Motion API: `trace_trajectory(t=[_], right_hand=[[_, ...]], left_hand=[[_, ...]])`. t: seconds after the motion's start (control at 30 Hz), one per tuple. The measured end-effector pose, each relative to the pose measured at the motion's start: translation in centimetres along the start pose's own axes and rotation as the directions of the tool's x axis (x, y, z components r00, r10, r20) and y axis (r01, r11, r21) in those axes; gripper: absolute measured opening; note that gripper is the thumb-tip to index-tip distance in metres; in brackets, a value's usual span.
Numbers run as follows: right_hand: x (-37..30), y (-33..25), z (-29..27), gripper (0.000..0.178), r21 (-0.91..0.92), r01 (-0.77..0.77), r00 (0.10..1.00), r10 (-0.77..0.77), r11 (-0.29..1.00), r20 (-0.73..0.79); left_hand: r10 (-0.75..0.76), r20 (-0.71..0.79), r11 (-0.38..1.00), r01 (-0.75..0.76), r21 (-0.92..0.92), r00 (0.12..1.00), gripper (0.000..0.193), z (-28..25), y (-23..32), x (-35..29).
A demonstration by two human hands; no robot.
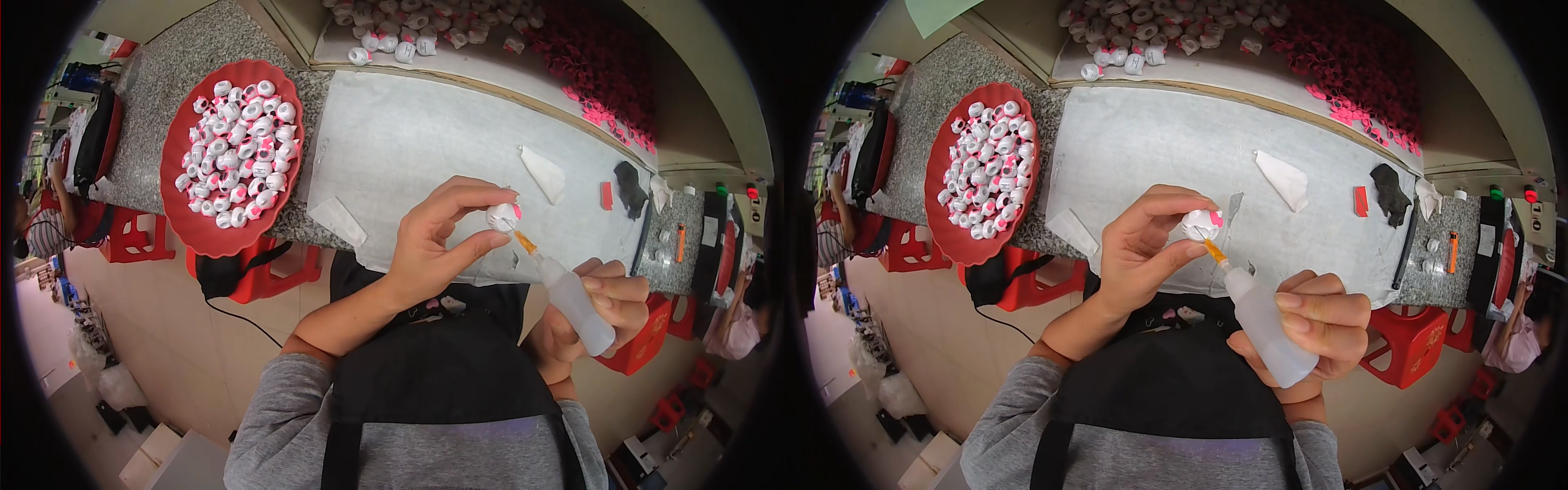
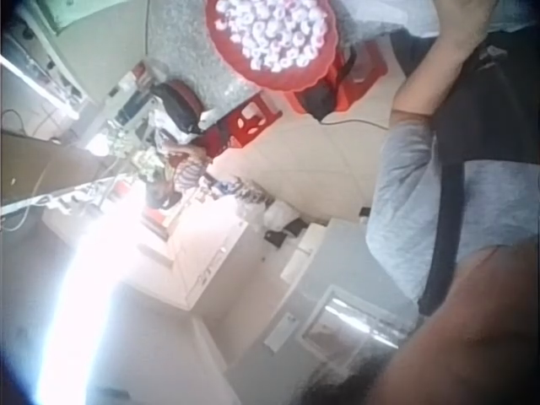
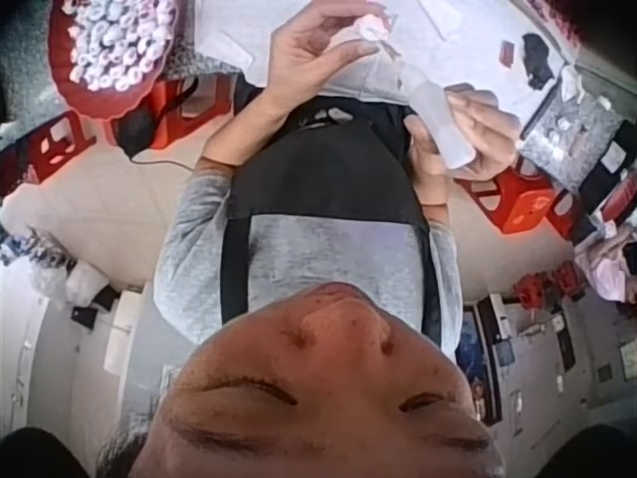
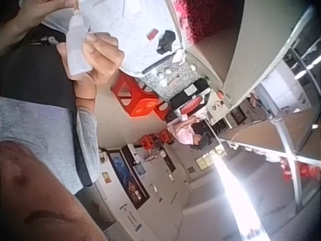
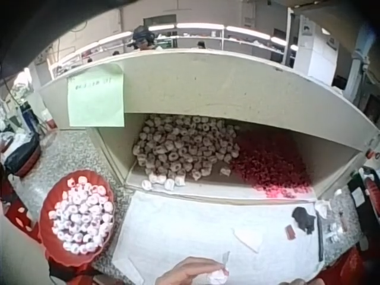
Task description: Assembling small plastic toy parts by applying adhesive from a bottle.
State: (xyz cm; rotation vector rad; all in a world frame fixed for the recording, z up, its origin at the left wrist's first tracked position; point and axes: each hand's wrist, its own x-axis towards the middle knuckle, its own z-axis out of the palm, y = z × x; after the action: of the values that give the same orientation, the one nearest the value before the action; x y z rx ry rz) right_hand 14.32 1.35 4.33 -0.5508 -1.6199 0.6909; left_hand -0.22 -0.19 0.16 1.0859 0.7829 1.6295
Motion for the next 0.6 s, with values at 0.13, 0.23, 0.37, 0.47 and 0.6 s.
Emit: trace_trajectory(t=[0.13, 0.23, 0.37, 0.47, 0.6], right_hand=[[-0.12, 0.11, 0.02, 0.033, -0.004, 0.006, 1.0, -0.006, 1.0, 0.008], [-0.25, 0.11, 0.23, 0.032, -0.017, 0.012, 1.0, -0.012, 1.0, -0.026], [-0.24, 0.03, 0.06, 0.03, -0.038, -0.002, 0.999, 0.0, 0.999, -0.046], [-0.11, 0.26, -0.33, 0.031, -0.012, 0.001, 1.0, -0.001, 1.0, 0.001], [0.08, 0.38, -0.48, 0.032, -0.048, 0.017, 1.0, -0.017, 0.999, 0.002]], left_hand=[[0.014, 0.008, 0.999, -0.014, 0.048, 1.0, 0.032, -0.05, -0.08, -0.06], [0.018, 0.005, 0.998, -0.018, 0.065, 1.0, 0.032, -0.06, -0.02, 0.06], [0.014, -0.002, 0.996, -0.014, 0.089, 1.0, 0.031, -0.11, -0.08, 0.11], [0.031, 0.002, 0.994, -0.031, 0.106, 1.0, 0.031, -0.14, -0.2, 0.13], [0.008, 0.001, 0.996, -0.009, 0.086, 1.0, 0.03, -0.19, -0.22, 0.07]])
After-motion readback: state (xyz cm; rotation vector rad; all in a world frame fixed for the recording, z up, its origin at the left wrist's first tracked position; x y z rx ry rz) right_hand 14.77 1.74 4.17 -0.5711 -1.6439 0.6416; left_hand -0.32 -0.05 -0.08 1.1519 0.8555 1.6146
